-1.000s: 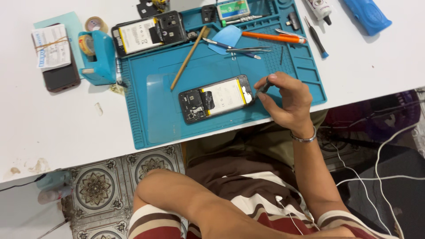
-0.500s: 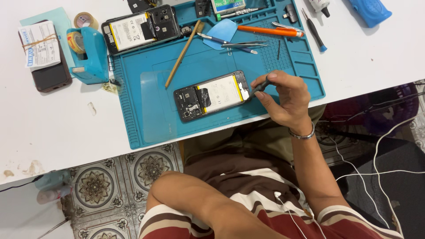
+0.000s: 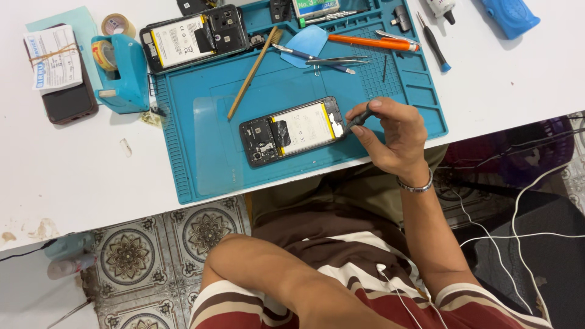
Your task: The person uses tweezers and a screwdriver to manipulate internal components of a disassembled mobile phone on a blue work mat. They adjust small parts near the battery and camera area, then use a screwdriver to tighten or loosen screws on the phone's frame.
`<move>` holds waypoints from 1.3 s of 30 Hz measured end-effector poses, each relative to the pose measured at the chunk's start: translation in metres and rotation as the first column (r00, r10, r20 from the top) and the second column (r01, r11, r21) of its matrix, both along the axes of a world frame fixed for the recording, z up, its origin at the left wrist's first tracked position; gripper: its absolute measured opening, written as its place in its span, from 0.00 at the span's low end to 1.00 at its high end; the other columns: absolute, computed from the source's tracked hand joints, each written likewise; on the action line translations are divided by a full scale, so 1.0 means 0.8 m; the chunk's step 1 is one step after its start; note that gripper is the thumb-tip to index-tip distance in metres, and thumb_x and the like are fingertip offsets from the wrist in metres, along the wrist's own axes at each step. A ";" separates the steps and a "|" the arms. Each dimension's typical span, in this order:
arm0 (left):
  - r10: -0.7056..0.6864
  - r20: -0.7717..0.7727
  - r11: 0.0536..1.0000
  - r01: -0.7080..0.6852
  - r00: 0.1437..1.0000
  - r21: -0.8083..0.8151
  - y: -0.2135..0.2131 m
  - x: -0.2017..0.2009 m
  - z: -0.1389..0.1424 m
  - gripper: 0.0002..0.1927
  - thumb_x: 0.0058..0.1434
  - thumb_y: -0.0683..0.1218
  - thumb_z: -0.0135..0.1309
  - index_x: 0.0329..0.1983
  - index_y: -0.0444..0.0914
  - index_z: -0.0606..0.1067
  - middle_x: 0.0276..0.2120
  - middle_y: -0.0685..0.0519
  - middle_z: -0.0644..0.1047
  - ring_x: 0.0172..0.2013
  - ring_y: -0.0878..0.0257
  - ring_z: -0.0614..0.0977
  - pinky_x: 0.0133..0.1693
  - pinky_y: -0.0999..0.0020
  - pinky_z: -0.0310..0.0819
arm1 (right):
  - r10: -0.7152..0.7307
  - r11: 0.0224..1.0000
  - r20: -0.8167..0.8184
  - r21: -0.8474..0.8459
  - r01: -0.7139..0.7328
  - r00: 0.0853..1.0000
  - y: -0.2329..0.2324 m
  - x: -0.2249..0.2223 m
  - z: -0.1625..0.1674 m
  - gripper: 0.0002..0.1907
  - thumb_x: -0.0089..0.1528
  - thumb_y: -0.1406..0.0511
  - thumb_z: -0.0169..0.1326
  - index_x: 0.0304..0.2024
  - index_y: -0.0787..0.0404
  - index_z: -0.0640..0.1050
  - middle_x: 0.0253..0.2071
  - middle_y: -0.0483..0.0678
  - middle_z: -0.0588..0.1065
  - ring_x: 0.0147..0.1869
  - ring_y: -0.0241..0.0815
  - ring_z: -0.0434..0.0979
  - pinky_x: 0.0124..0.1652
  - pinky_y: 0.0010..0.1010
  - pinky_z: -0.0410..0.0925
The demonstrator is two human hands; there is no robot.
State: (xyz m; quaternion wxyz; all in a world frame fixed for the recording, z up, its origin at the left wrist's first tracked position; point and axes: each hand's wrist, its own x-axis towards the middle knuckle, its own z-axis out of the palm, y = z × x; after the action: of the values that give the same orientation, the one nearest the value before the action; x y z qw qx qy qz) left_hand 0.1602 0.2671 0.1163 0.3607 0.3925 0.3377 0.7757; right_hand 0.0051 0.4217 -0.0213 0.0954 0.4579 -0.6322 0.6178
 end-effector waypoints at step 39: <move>0.208 -0.966 0.441 -0.896 0.154 -0.047 -0.166 -0.170 -0.105 0.13 0.57 0.51 0.69 0.43 0.44 0.83 0.39 0.56 0.78 0.42 0.58 0.78 0.45 0.61 0.70 | -0.243 0.965 0.179 -0.053 0.256 0.953 -0.035 0.026 0.012 0.24 0.71 0.76 0.56 0.59 0.58 0.57 0.49 0.61 0.78 0.58 0.48 0.82 0.56 0.34 0.78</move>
State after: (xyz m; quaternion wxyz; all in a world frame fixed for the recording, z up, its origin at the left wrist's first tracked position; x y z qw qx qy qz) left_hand 0.0243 0.1343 0.0324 -0.1085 0.4021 0.8348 0.3600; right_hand 0.0261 0.3937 -0.0114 0.1356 0.3158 -0.6668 0.6612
